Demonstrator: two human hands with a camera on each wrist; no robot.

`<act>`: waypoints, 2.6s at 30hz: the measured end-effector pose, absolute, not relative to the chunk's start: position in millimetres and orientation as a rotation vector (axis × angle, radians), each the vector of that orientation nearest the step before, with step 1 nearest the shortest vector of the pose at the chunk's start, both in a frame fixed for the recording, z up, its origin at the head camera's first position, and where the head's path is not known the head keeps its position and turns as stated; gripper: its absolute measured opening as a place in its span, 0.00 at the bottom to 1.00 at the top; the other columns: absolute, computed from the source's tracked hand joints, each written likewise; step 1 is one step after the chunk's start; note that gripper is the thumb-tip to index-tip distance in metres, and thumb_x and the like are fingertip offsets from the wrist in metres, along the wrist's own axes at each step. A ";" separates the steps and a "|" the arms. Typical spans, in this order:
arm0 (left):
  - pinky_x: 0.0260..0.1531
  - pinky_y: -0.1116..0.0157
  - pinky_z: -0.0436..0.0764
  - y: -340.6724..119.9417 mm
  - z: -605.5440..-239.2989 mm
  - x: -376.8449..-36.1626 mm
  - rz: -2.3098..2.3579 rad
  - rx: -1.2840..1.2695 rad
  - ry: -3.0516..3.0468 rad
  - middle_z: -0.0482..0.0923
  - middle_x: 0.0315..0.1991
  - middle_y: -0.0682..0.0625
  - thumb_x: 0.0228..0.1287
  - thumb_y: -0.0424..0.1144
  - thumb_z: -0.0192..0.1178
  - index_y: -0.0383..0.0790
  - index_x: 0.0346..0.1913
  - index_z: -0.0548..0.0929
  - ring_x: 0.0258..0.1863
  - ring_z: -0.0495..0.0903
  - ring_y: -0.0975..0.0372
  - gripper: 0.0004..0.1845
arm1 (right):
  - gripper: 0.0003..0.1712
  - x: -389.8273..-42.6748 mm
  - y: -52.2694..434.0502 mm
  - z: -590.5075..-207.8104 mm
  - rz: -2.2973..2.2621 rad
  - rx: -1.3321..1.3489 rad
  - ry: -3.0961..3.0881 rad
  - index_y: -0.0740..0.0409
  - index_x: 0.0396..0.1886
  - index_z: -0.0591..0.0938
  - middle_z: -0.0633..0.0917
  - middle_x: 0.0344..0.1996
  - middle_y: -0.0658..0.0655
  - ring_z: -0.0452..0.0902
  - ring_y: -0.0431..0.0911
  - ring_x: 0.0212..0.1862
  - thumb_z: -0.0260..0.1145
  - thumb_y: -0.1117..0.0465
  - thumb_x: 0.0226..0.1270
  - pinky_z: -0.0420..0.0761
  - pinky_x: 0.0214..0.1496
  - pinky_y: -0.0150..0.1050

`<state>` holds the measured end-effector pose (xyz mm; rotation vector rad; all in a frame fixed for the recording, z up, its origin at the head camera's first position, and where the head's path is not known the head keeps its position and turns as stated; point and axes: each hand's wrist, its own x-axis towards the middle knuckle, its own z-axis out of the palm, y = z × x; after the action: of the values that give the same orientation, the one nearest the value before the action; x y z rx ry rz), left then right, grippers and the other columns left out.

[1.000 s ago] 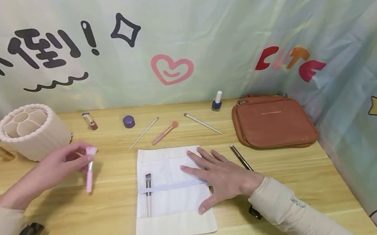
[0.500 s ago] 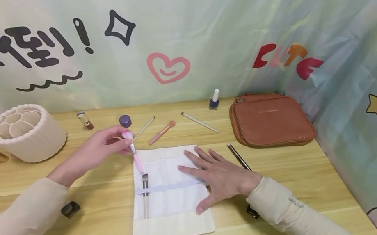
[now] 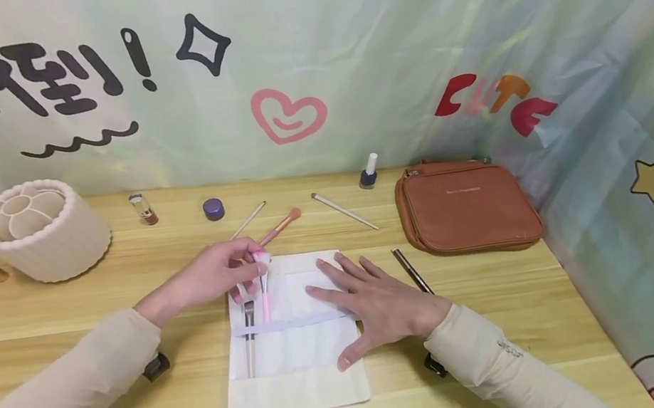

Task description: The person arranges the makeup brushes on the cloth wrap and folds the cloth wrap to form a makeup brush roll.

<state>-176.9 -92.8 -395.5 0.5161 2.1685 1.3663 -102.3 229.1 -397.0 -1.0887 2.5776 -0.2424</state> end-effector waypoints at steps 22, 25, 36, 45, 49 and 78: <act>0.49 0.65 0.81 -94.3 -403.1 -147.1 0.961 0.915 2.247 0.86 0.39 0.60 0.80 0.44 0.66 0.52 0.48 0.91 0.39 0.80 0.66 0.05 | 0.68 -102.5 230.1 -397.8 -0.226 -1.098 2.587 0.41 0.90 0.59 0.45 0.91 0.60 0.37 0.66 0.90 0.73 0.19 0.56 0.50 0.86 0.72; 0.54 0.64 0.82 -92.8 -401.8 -145.1 0.918 0.968 2.273 0.88 0.44 0.60 0.80 0.44 0.67 0.51 0.51 0.92 0.43 0.82 0.68 0.07 | 0.68 -102.9 229.7 -398.0 -0.227 -1.094 2.582 0.40 0.90 0.59 0.45 0.91 0.60 0.36 0.66 0.90 0.73 0.19 0.57 0.50 0.86 0.72; 0.50 0.67 0.82 -95.1 -399.3 -144.4 0.880 1.000 2.290 0.88 0.42 0.61 0.79 0.40 0.66 0.49 0.52 0.92 0.39 0.81 0.70 0.07 | 0.68 -103.6 228.8 -398.2 -0.235 -1.084 2.572 0.40 0.90 0.59 0.44 0.91 0.60 0.36 0.66 0.90 0.73 0.19 0.57 0.49 0.86 0.73; 0.46 0.68 0.82 -96.5 -398.9 -145.2 0.866 1.026 2.252 0.87 0.37 0.62 0.79 0.43 0.66 0.52 0.46 0.93 0.36 0.80 0.71 0.06 | 0.67 -103.1 228.6 -398.4 -0.245 -1.073 2.570 0.39 0.90 0.58 0.44 0.91 0.59 0.35 0.65 0.90 0.73 0.19 0.57 0.49 0.86 0.73; 0.48 0.68 0.82 -96.0 -398.7 -146.8 0.868 1.019 2.246 0.87 0.39 0.62 0.79 0.44 0.66 0.53 0.47 0.93 0.38 0.81 0.71 0.06 | 0.67 -103.1 228.8 -399.5 -0.245 -1.076 2.569 0.39 0.90 0.58 0.44 0.91 0.59 0.35 0.65 0.90 0.73 0.19 0.57 0.49 0.86 0.73; 0.54 0.54 0.82 -40.7 -386.4 -245.0 0.946 0.640 2.677 0.87 0.48 0.46 0.77 0.39 0.67 0.39 0.60 0.83 0.48 0.84 0.52 0.15 | 0.67 -105.9 231.6 -400.7 -0.265 -1.077 2.566 0.39 0.90 0.57 0.43 0.91 0.59 0.34 0.65 0.90 0.74 0.21 0.58 0.47 0.86 0.73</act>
<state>-245.0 -40.7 -386.4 0.6401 2.6766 0.9461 -105.9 231.6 -400.7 -1.0767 2.5660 -0.2647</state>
